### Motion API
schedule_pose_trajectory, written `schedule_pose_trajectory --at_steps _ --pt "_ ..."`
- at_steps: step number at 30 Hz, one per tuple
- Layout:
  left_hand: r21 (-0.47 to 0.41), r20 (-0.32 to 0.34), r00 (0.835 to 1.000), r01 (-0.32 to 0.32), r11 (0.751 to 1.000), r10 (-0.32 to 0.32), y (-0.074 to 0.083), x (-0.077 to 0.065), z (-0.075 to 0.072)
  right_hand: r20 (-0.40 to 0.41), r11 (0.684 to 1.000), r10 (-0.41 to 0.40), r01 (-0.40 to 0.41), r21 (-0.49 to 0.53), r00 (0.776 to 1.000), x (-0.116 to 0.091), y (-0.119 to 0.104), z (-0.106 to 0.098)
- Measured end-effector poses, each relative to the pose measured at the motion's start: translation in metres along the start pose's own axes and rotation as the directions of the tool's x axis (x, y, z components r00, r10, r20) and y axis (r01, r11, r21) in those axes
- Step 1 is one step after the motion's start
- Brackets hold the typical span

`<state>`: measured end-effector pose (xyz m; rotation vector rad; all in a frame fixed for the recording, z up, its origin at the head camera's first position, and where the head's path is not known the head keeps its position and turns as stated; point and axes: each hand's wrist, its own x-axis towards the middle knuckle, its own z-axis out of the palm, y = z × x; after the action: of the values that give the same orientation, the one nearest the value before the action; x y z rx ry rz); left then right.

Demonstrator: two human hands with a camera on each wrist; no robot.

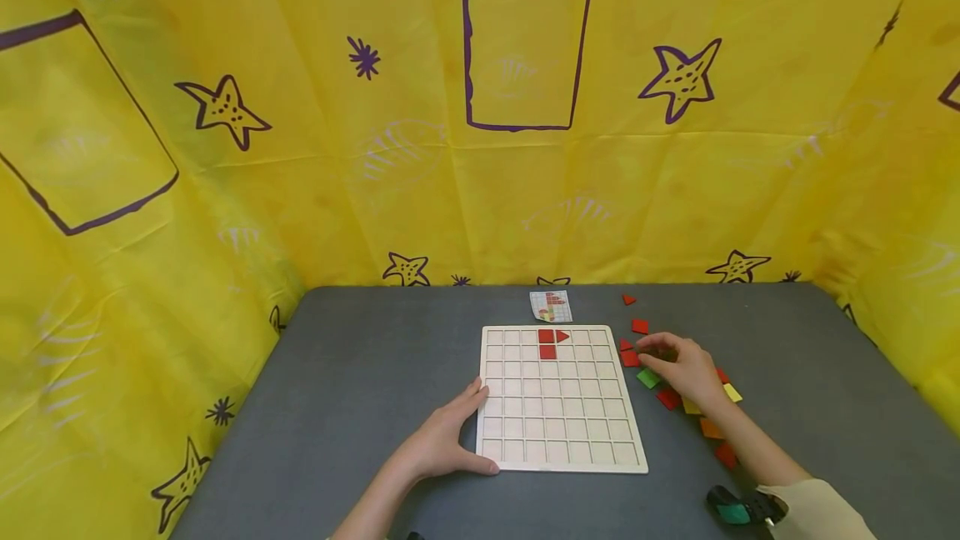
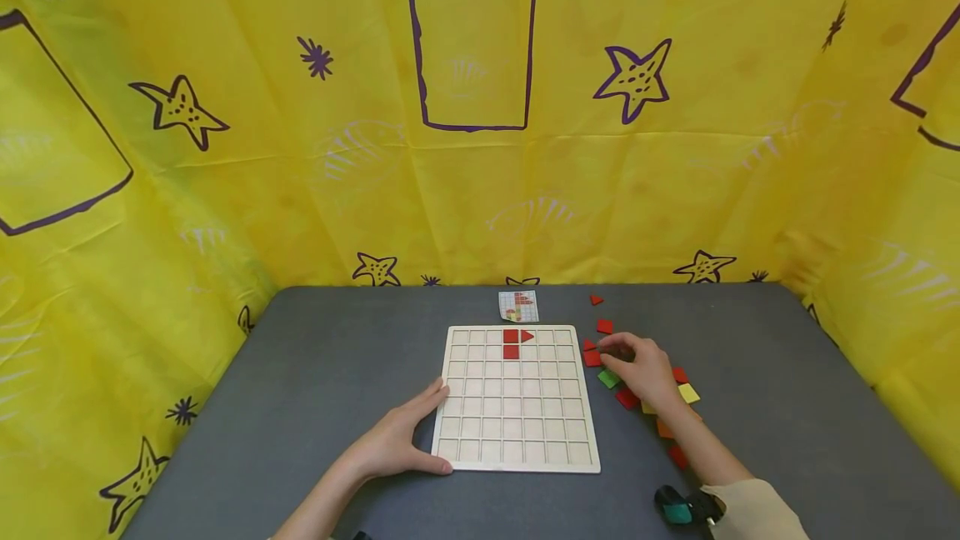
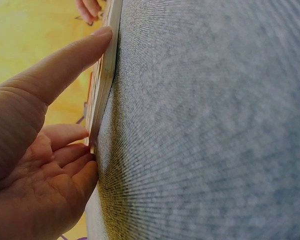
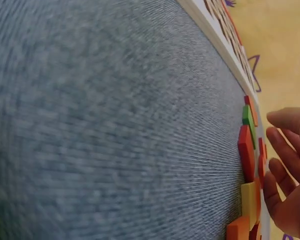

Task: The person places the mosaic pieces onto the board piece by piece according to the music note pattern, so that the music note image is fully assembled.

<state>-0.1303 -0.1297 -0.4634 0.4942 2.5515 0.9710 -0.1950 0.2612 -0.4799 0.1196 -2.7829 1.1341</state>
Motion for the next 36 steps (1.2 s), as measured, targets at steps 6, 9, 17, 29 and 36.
schedule_pose_trajectory --at_steps 6,9,17,29,36 --pt "0.004 0.000 1.000 0.003 1.000 -0.003 -0.001 0.000 0.000 0.027 1.000 -0.021 0.022 -0.022 0.999 0.000 -0.001 0.006" --pt "0.002 0.004 1.000 0.012 1.000 -0.012 -0.001 0.001 0.001 0.029 0.999 -0.039 0.040 -0.030 0.999 -0.001 -0.003 0.008" --pt "-0.005 0.007 1.000 0.019 1.000 -0.019 0.000 0.000 0.000 0.030 0.997 -0.055 0.056 -0.059 0.998 0.000 -0.003 0.010" --pt "0.001 0.004 1.000 0.009 1.000 -0.009 0.001 -0.001 -0.001 -0.015 1.000 -0.013 0.012 -0.028 1.000 -0.001 -0.006 0.007" --pt "-0.002 0.008 1.000 0.008 1.000 -0.008 0.001 -0.002 -0.002 0.010 0.999 -0.021 0.020 0.030 1.000 0.002 -0.022 0.019"
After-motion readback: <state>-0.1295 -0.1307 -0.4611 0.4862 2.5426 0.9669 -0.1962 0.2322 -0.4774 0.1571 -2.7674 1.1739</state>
